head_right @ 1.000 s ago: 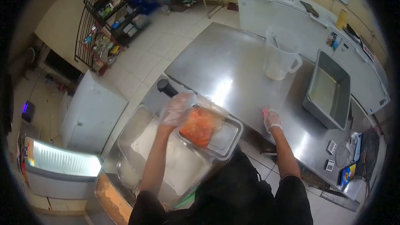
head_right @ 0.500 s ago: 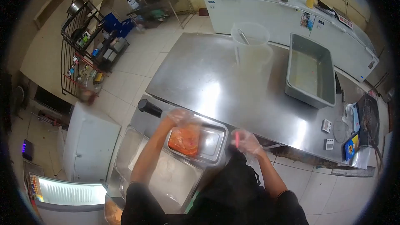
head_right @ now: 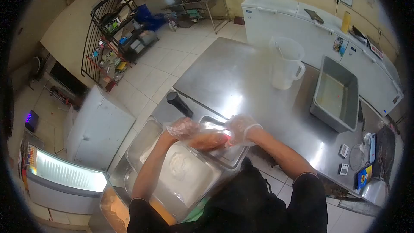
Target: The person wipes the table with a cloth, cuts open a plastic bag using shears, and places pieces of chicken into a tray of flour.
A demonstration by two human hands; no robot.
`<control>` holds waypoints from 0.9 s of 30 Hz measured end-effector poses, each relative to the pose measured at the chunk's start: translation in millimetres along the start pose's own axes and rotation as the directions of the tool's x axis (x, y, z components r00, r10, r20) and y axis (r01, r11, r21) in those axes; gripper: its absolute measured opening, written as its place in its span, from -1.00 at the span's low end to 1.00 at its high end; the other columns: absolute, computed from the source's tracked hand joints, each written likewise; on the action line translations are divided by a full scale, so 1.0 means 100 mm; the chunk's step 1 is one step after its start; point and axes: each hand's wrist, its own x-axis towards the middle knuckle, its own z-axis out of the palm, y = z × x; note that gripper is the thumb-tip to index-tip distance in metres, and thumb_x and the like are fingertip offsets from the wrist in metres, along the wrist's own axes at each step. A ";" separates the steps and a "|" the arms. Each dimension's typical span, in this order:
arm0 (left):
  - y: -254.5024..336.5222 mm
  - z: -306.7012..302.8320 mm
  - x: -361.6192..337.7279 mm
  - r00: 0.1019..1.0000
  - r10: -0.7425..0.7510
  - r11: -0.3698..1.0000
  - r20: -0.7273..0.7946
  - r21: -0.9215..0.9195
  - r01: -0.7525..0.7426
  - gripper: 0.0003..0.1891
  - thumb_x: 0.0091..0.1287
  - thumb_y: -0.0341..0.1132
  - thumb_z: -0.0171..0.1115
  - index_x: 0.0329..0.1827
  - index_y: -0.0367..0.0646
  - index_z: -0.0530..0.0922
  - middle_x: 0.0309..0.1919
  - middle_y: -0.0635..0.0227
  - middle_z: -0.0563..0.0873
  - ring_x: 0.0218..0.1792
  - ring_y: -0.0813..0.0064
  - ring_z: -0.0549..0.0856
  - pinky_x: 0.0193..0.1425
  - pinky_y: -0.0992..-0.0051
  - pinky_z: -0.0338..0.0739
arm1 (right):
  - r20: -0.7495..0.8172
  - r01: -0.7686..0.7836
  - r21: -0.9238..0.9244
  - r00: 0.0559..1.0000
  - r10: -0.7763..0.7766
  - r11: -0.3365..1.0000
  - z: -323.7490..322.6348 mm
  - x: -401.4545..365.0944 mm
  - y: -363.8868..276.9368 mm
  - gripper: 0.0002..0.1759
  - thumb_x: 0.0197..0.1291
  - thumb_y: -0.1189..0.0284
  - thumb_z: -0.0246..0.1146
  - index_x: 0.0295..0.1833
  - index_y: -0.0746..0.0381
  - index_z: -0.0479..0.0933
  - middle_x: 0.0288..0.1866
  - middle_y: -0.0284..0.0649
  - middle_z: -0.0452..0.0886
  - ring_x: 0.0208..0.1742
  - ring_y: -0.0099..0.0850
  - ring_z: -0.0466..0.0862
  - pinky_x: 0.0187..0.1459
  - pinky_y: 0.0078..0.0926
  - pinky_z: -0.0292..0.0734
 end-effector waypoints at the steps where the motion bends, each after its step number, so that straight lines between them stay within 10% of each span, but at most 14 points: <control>1: -0.01 0.02 -0.01 0.999 0.006 0.999 -0.049 -0.035 -0.007 -0.75 0.22 -0.25 0.16 -0.04 0.05 0.61 -0.48 0.11 0.68 -0.42 0.07 0.70 -0.33 0.19 0.59 | 0.001 0.002 -0.010 1.000 -0.002 1.000 -0.03 0.05 0.03 -0.49 -0.09 0.12 0.38 -0.01 0.17 0.64 -0.06 -0.10 0.69 0.03 -0.18 0.66 0.08 -0.24 0.55; 6: -0.09 0.10 -0.03 0.979 0.096 0.993 -0.182 -0.052 -0.107 -0.75 0.16 -0.29 0.18 -0.08 0.07 0.63 -0.54 0.13 0.66 -0.48 0.08 0.68 -0.38 0.19 0.59 | 0.315 0.112 -0.159 0.947 -0.057 0.981 -0.25 0.26 -0.02 -0.40 -0.19 0.01 0.46 -0.04 0.14 0.63 -0.08 -0.10 0.68 -0.03 -0.15 0.69 -0.05 -0.18 0.59; 10: 0.04 0.03 0.03 0.990 0.053 0.998 -0.130 0.044 -0.047 -0.74 0.16 -0.27 0.18 -0.07 0.09 0.63 -0.54 0.15 0.66 -0.49 0.09 0.68 -0.38 0.19 0.59 | 0.235 0.153 -0.205 0.967 -0.103 0.967 -0.05 0.37 0.07 -0.49 -0.17 0.05 0.46 -0.12 0.12 0.66 -0.16 -0.13 0.70 -0.10 -0.13 0.71 -0.09 -0.19 0.61; 12: 0.12 0.01 0.06 0.994 0.052 0.996 -0.099 0.084 -0.044 -0.73 0.16 -0.26 0.18 -0.07 0.10 0.63 -0.54 0.15 0.67 -0.49 0.09 0.68 -0.38 0.19 0.60 | -0.042 0.291 -0.156 0.953 -0.301 0.944 0.13 0.42 0.10 -0.57 -0.15 0.12 0.44 -0.17 0.12 0.67 -0.24 -0.12 0.71 -0.15 -0.11 0.72 -0.12 -0.20 0.62; 27: 0.08 0.15 0.24 0.967 0.188 0.979 -0.174 0.112 -0.170 -0.85 0.05 -0.24 0.29 -0.42 -0.11 0.63 -0.59 0.15 0.66 -0.52 0.10 0.68 -0.41 0.26 0.60 | 0.244 0.241 -0.071 0.945 -0.217 0.968 -0.06 0.65 -0.11 -0.46 -0.19 0.10 0.51 -0.06 0.13 0.67 -0.19 -0.09 0.71 -0.09 -0.15 0.72 -0.02 -0.22 0.62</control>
